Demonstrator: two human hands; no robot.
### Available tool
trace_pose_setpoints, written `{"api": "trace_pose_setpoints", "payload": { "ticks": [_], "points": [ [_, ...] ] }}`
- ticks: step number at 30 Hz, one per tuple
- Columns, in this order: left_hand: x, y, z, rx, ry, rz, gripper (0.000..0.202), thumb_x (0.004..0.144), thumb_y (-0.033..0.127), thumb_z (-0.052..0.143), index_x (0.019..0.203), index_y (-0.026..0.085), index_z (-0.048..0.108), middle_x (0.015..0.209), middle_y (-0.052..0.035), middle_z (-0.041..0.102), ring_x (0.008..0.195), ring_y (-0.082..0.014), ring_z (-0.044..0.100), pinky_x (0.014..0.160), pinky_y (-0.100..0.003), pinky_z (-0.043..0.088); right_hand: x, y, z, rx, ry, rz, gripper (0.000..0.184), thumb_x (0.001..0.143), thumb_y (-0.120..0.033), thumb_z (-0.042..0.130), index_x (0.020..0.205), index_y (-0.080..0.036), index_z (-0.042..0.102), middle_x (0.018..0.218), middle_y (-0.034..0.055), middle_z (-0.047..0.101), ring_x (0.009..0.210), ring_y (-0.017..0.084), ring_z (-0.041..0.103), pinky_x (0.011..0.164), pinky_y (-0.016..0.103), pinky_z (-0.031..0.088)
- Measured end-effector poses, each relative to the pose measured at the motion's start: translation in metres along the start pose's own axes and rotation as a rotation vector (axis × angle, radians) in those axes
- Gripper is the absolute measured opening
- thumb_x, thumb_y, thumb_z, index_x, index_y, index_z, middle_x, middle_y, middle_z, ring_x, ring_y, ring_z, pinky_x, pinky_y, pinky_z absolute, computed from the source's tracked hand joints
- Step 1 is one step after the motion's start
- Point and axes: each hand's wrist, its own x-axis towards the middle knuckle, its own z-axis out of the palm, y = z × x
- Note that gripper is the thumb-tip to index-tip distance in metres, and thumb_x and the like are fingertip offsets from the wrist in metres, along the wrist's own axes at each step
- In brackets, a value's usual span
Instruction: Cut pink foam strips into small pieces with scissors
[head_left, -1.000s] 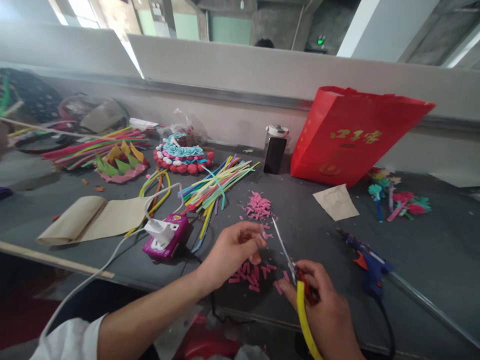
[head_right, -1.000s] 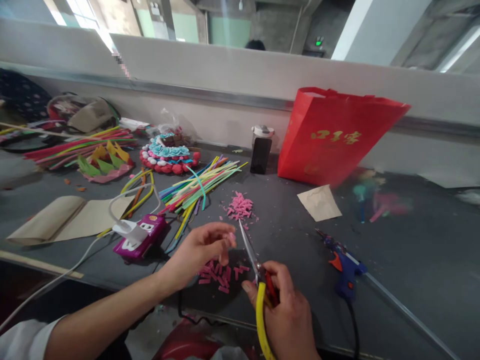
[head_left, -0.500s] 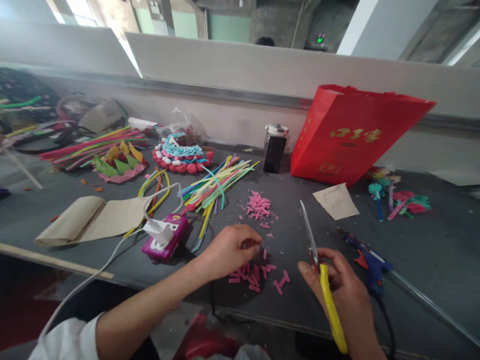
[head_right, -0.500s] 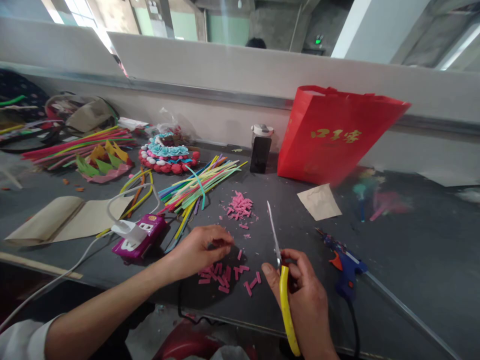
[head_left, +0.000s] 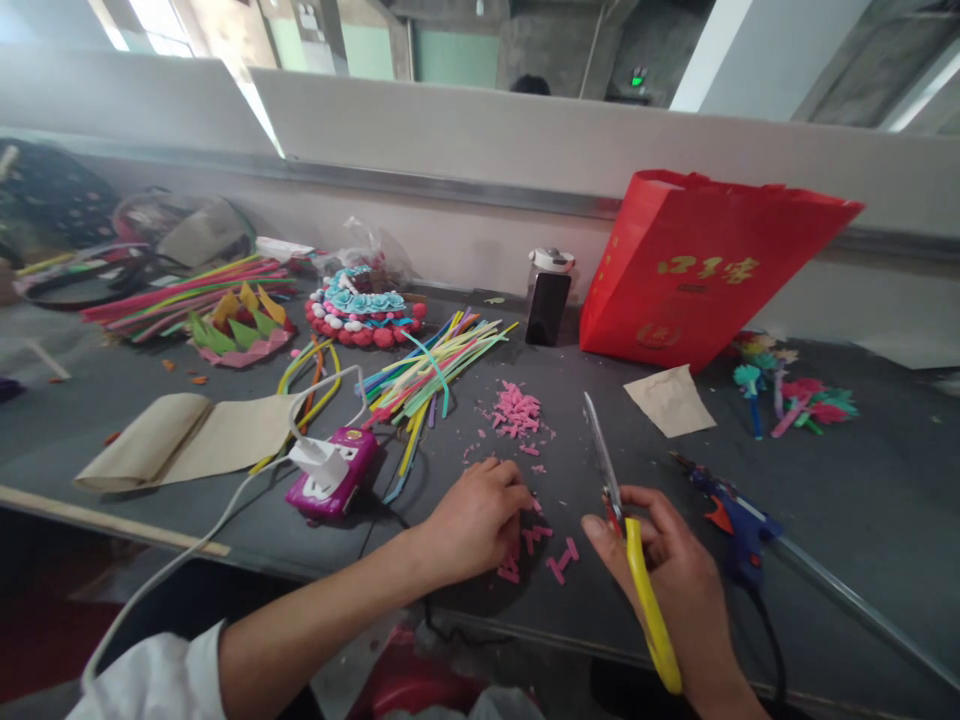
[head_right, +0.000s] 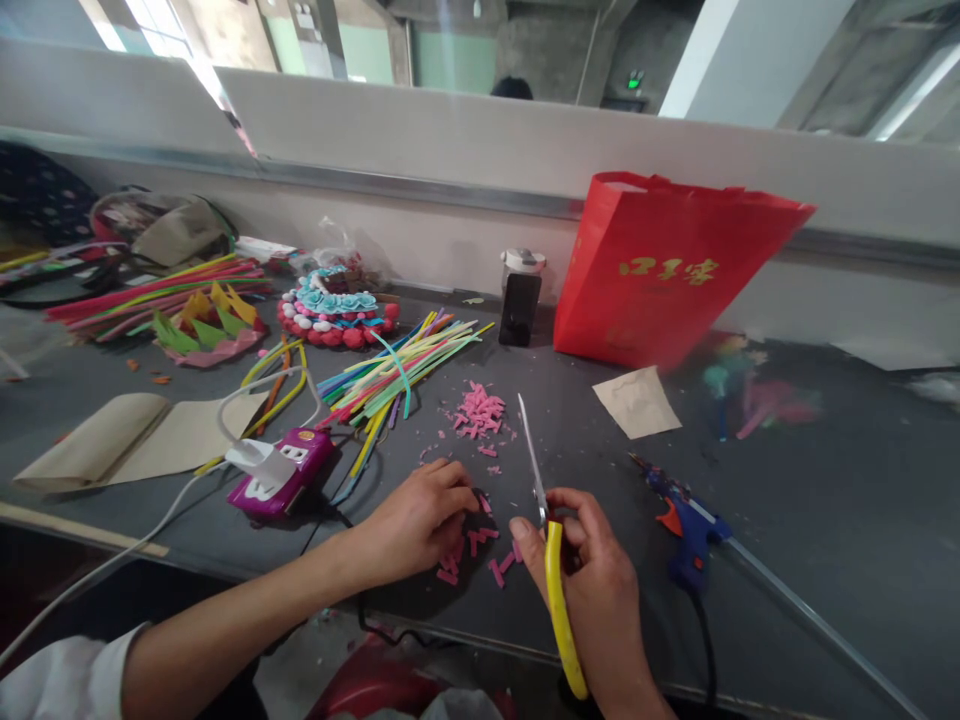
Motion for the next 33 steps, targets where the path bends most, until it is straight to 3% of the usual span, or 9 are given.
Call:
{"api": "trace_pose_setpoints", "payload": {
  "ticks": [4, 7, 13, 20, 23, 26, 27, 30, 33],
  "points": [
    [0.002, -0.002, 0.003, -0.019, 0.049, -0.009, 0.034, 0.083, 0.009, 0.048, 0.112, 0.017, 0.063, 0.101, -0.0083, 0.061, 0.091, -0.021, 0.056, 0.082, -0.032, 0.044, 0.001, -0.005, 0.002, 0.031, 0.017, -0.018, 0.035, 0.076, -0.052, 0.067, 0.091, -0.022, 0.057, 0.044, -0.0094, 0.052, 0.038, 0.01, 0.048, 0.037, 0.018, 0.035],
    [0.004, -0.002, 0.004, 0.04, 0.02, 0.021, 0.039, 0.088, 0.015, 0.049, 0.125, 0.023, 0.057, 0.104, -0.0078, 0.06, 0.09, -0.0217, 0.055, 0.08, -0.034, 0.044, 0.002, -0.008, 0.003, 0.055, 0.004, -0.022, 0.034, 0.077, -0.049, 0.067, 0.094, -0.022, 0.057, 0.045, -0.0096, 0.052, 0.04, 0.01, 0.048, 0.039, 0.018, 0.036],
    [0.011, 0.001, 0.006, 0.127, -0.059, 0.046, 0.019, 0.092, 0.02, 0.046, 0.085, 0.02, 0.064, 0.09, -0.0077, 0.06, 0.082, -0.0221, 0.053, 0.075, -0.035, 0.043, 0.003, -0.009, 0.005, 0.029, -0.013, -0.056, 0.034, 0.078, -0.05, 0.067, 0.095, -0.022, 0.056, 0.047, -0.009, 0.053, 0.042, 0.011, 0.049, 0.04, 0.019, 0.036],
    [0.012, -0.004, 0.013, -0.021, 0.043, -0.052, 0.013, 0.089, 0.016, 0.046, 0.082, 0.017, 0.058, 0.086, -0.0106, 0.06, 0.083, -0.0245, 0.054, 0.081, -0.04, 0.044, 0.004, -0.007, 0.008, 0.09, -0.071, -0.029, 0.036, 0.078, -0.048, 0.068, 0.097, -0.021, 0.055, 0.051, -0.0081, 0.057, 0.046, 0.011, 0.051, 0.046, 0.018, 0.04],
    [0.012, -0.003, 0.007, -0.167, 0.133, -0.128, 0.014, 0.091, 0.019, 0.044, 0.084, 0.017, 0.056, 0.083, -0.0077, 0.061, 0.078, -0.0207, 0.056, 0.074, -0.034, 0.046, 0.003, -0.004, 0.011, 0.112, -0.101, -0.015, 0.035, 0.079, -0.047, 0.068, 0.098, -0.021, 0.054, 0.053, -0.0074, 0.06, 0.047, 0.011, 0.052, 0.047, 0.019, 0.041],
    [0.012, 0.005, -0.001, -0.369, 0.213, -0.218, 0.02, 0.094, 0.028, 0.039, 0.085, 0.018, 0.054, 0.07, -0.0008, 0.058, 0.061, -0.0136, 0.054, 0.058, -0.024, 0.044, 0.001, -0.002, 0.015, 0.15, -0.105, -0.001, 0.035, 0.078, -0.047, 0.069, 0.098, -0.022, 0.054, 0.056, -0.0063, 0.062, 0.049, 0.012, 0.055, 0.048, 0.019, 0.043],
    [0.011, 0.01, -0.004, -0.486, 0.235, -0.256, 0.022, 0.094, 0.031, 0.039, 0.084, 0.018, 0.053, 0.066, 0.0016, 0.055, 0.055, -0.0116, 0.052, 0.053, -0.022, 0.042, 0.001, -0.001, 0.016, 0.169, -0.108, 0.006, 0.036, 0.078, -0.047, 0.069, 0.099, -0.022, 0.054, 0.056, -0.0061, 0.062, 0.05, 0.012, 0.056, 0.048, 0.019, 0.044],
    [0.01, 0.026, -0.009, -1.144, 0.299, -0.453, 0.018, 0.083, 0.034, 0.056, 0.076, 0.017, 0.055, 0.06, 0.0052, 0.05, 0.047, -0.0081, 0.047, 0.049, -0.02, 0.039, 0.0, -0.002, 0.021, 0.218, -0.129, 0.037, 0.037, 0.078, -0.049, 0.069, 0.099, -0.023, 0.054, 0.058, -0.0063, 0.062, 0.048, 0.012, 0.058, 0.045, 0.019, 0.045],
    [0.007, 0.04, -0.009, -1.389, 0.324, -0.553, 0.016, 0.074, 0.031, 0.065, 0.071, 0.017, 0.058, 0.058, 0.0053, 0.051, 0.044, -0.0068, 0.045, 0.044, -0.019, 0.035, -0.002, -0.003, 0.025, 0.268, -0.164, 0.04, 0.037, 0.077, -0.048, 0.069, 0.098, -0.023, 0.054, 0.061, -0.0054, 0.063, 0.047, 0.013, 0.058, 0.043, 0.019, 0.045]
  ]
}}
